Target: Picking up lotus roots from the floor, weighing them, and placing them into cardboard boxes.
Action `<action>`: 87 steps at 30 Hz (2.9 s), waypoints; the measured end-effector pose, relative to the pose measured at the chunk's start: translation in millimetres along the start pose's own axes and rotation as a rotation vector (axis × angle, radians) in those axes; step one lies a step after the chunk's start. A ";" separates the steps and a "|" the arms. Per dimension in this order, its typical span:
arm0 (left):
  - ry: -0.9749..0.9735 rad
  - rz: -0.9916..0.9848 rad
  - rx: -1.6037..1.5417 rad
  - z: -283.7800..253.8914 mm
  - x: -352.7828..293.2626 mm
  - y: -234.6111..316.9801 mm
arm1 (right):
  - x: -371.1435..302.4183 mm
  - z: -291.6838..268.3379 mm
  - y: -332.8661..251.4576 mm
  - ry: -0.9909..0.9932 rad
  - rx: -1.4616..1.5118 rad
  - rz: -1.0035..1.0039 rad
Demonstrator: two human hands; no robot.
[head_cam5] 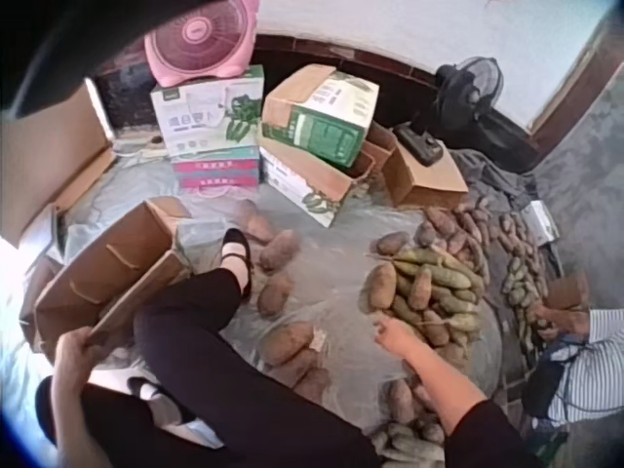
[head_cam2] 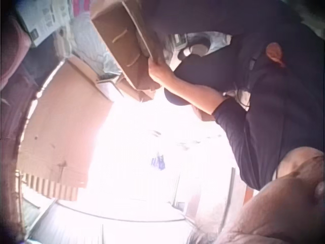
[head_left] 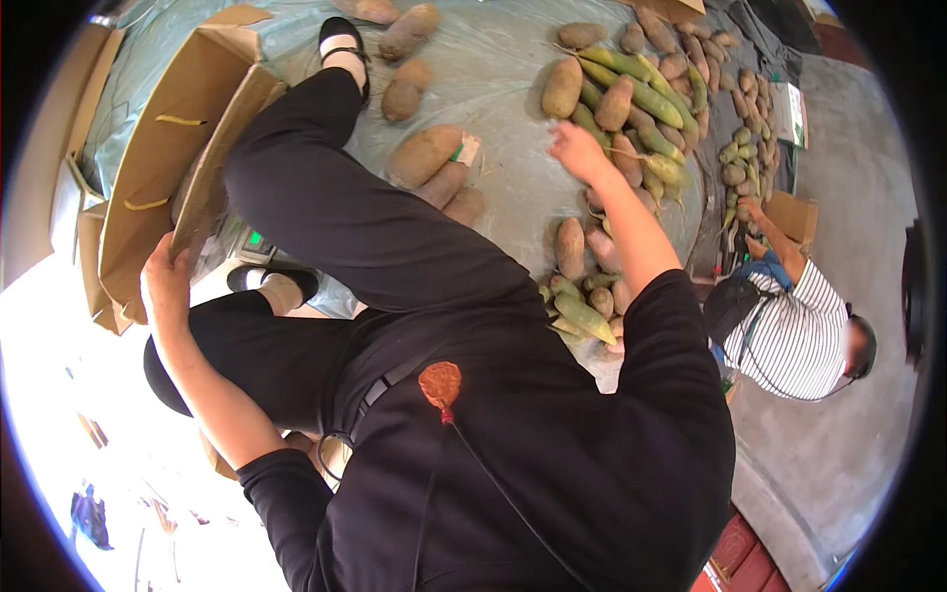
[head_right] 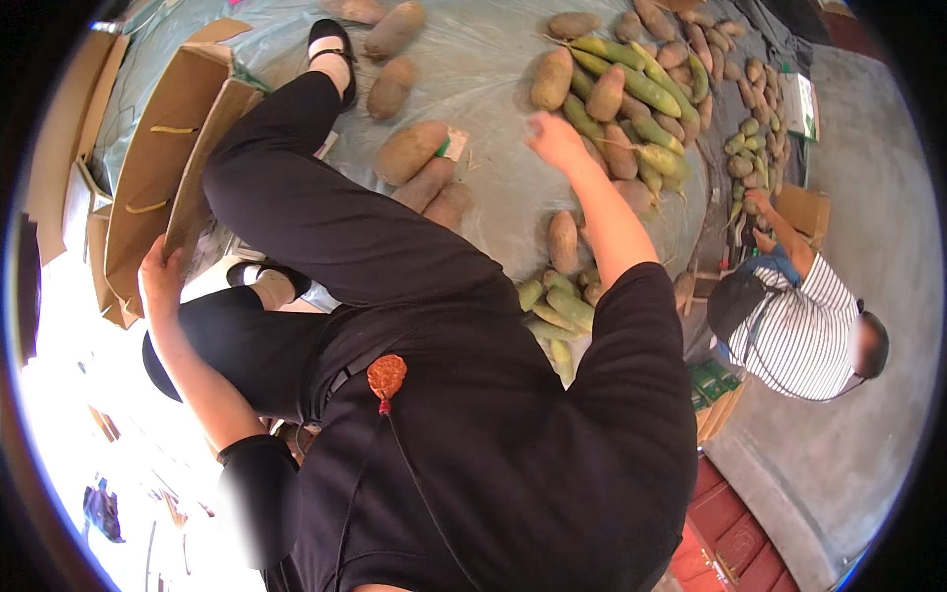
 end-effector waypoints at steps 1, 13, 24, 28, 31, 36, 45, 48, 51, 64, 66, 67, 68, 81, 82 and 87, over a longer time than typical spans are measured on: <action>0.013 0.002 0.018 0.7 -0.6 -0.8 | -11.1 13.8 33.6 -0.038 -0.050 0.064; 0.030 -0.032 0.199 12.0 2.9 -13.3 | -110.9 132.7 219.0 0.039 0.081 0.711; 0.029 -0.050 0.226 22.7 1.6 -28.7 | -117.9 153.1 186.3 -0.008 0.012 0.628; 0.075 0.006 0.286 21.0 -4.8 -46.9 | -121.4 141.2 145.3 -0.119 0.057 0.662; 0.072 -0.025 0.282 17.7 -3.0 -30.0 | -131.9 133.1 129.3 0.016 -0.075 0.539; 0.053 -0.100 0.204 13.7 -5.2 -24.4 | -122.7 159.6 113.4 -0.387 -0.551 0.341; 0.124 -0.006 0.211 9.9 -7.9 1.8 | -133.1 178.4 107.4 -0.376 -0.807 0.167; 0.105 0.011 0.200 9.2 -6.5 0.4 | -119.2 168.7 120.1 -0.308 -0.617 0.279; 0.059 -0.039 0.208 2.2 -8.3 9.8 | -102.0 152.0 135.2 -0.171 -0.243 0.371; -0.010 0.004 0.128 -1.0 -9.3 6.3 | -19.3 21.3 -69.0 -0.047 1.145 0.048; -0.001 0.008 0.116 0.1 -8.5 3.5 | -12.0 -18.1 -129.7 0.016 1.190 -0.204; 0.000 0.010 0.111 0.7 -8.1 3.0 | -9.3 -35.3 -157.9 0.013 1.209 -0.264; 0.003 0.014 0.107 0.6 -7.4 4.1 | -8.3 -52.1 -185.6 0.010 1.228 -0.323; -0.003 0.003 0.094 -8.0 -4.9 5.8 | -47.2 -71.2 -473.5 -0.067 0.452 -0.965; -0.011 -0.022 0.070 -7.9 -5.8 6.8 | -52.1 -62.4 -484.2 0.061 0.216 -0.995; 0.009 -0.002 0.086 -4.9 -6.6 4.3 | -50.0 -34.6 -484.3 0.421 0.042 -1.098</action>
Point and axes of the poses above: each hand's wrist, its own x-axis towards the middle knuckle, its own z-axis out of the palm, y = z × x, the point moved 3 cm from there along x, towards the middle knuckle, and after that the axes turned 11 degrees about z, right-handed, at the moved point
